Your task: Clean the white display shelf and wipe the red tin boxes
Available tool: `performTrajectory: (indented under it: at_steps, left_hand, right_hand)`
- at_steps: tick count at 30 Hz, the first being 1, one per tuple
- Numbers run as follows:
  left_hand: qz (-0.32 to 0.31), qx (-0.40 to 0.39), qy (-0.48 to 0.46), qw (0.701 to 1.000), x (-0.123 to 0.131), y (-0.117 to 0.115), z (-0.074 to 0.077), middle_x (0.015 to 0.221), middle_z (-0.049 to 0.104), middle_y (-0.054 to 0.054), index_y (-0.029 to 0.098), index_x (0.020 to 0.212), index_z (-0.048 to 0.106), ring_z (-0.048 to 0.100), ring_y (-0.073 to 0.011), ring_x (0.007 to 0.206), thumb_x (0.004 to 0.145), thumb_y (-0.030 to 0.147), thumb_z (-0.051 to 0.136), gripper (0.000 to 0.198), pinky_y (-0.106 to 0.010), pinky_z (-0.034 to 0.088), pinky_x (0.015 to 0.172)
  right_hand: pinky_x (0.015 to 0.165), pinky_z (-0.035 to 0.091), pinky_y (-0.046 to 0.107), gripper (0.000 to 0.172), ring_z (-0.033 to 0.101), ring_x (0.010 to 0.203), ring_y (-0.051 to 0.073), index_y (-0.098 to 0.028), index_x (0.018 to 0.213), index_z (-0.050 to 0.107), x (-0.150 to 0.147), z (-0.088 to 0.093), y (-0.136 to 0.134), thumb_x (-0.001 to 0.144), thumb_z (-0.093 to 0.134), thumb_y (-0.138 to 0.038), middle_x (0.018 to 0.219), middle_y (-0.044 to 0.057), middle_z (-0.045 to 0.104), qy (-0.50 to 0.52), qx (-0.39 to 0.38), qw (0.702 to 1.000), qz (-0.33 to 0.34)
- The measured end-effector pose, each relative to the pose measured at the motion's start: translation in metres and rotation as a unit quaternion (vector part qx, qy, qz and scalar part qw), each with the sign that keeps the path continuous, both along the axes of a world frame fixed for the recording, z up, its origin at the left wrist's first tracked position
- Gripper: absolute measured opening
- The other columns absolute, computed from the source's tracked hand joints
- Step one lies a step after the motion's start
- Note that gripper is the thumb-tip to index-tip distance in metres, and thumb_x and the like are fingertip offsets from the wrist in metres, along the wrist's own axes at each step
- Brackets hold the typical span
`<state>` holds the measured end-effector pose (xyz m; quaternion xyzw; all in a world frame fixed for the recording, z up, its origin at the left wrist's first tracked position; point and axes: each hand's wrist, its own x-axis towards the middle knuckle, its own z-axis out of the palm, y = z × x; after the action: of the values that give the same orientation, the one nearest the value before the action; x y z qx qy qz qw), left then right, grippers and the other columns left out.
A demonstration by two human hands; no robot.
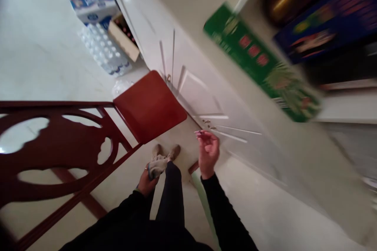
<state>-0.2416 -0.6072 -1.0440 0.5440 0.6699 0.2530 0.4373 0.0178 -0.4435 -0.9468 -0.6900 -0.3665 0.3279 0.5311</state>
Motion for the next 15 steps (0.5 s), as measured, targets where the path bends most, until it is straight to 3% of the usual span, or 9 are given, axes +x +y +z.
performTrajectory:
  at_steps: [2,3,4,6,8,10,15]
  left_hand:
    - [-0.016,0.033,-0.035,0.999,0.001,0.016,0.045,0.118,0.086,-0.009,0.028,0.108,0.087,0.083,-0.031,0.114,0.088,0.032,0.067,0.028,-0.05,0.068,0.112]
    - [-0.021,0.051,-0.048,0.997,0.002,0.028,0.066,0.116,0.087,-0.009,0.027,0.107,0.088,0.083,-0.031,0.114,0.089,0.033,0.068,0.028,-0.051,0.067,0.114]
    - [-0.018,0.071,-0.057,0.996,0.004,0.042,0.086,0.114,0.087,-0.01,0.026,0.107,0.088,0.083,-0.031,0.113,0.09,0.034,0.069,0.027,-0.051,0.067,0.115]
    - [-0.004,0.113,-0.07,0.991,0.008,0.073,0.121,0.11,0.088,-0.01,0.026,0.103,0.089,0.083,-0.0306,0.11,0.089,0.036,0.071,0.025,-0.05,0.068,0.112]
    - [0.019,0.151,-0.075,0.986,0.012,0.103,0.151,0.109,0.088,-0.01,0.025,0.099,0.088,0.082,-0.0304,0.108,0.087,0.038,0.073,0.023,-0.049,0.07,0.108]
    - [0.047,0.174,-0.078,0.98,0.017,0.126,0.176,0.11,0.088,-0.01,0.025,0.097,0.087,0.082,-0.0313,0.109,0.085,0.041,0.076,0.023,-0.051,0.069,0.107]
    - [0.118,0.182,-0.084,0.972,0.031,0.147,0.223,0.105,0.086,-0.01,0.027,0.093,0.084,0.082,-0.0334,0.109,0.083,0.05,0.082,0.025,-0.055,0.066,0.111]
  right_hand:
    - [0.1,0.068,0.042,0.045,0.081,0.11,0.022,-0.026,0.125,0.066,0.033,0.076,0.038,0.095,0.088,-0.051,0.127,0.008,0.077,-0.056,0.125,0.99,-0.01]
    - [0.101,0.068,0.043,0.044,0.08,0.112,0.022,-0.026,0.13,0.066,0.05,0.106,0.06,0.097,0.087,-0.046,0.128,0.009,0.076,-0.106,0.177,0.978,-0.005]
    - [0.101,0.068,0.043,0.043,0.08,0.112,0.023,-0.026,0.131,0.065,0.066,0.129,0.083,0.098,0.084,-0.046,0.129,0.01,0.076,-0.16,0.206,0.965,0.005]
    - [0.1,0.069,0.045,0.037,0.079,0.111,0.024,-0.024,0.129,0.064,0.095,0.159,0.128,0.106,0.069,-0.053,0.127,0.012,0.076,-0.297,0.188,0.935,0.042]
    - [0.105,0.066,0.052,0.037,0.076,0.111,0.028,-0.021,0.123,0.068,0.114,0.171,0.166,0.105,0.065,-0.053,0.122,0.016,0.078,-0.342,0.176,0.922,0.04]
    - [0.109,0.063,0.055,0.034,0.074,0.114,0.032,-0.019,0.119,0.071,0.125,0.171,0.19,0.105,0.062,-0.049,0.119,0.019,0.079,-0.368,0.16,0.915,0.051]
    - [0.121,0.053,0.056,0.034,0.069,0.126,0.035,-0.016,0.124,0.074,0.133,0.159,0.203,0.107,0.052,-0.036,0.128,0.023,0.077,-0.409,0.113,0.901,0.09]
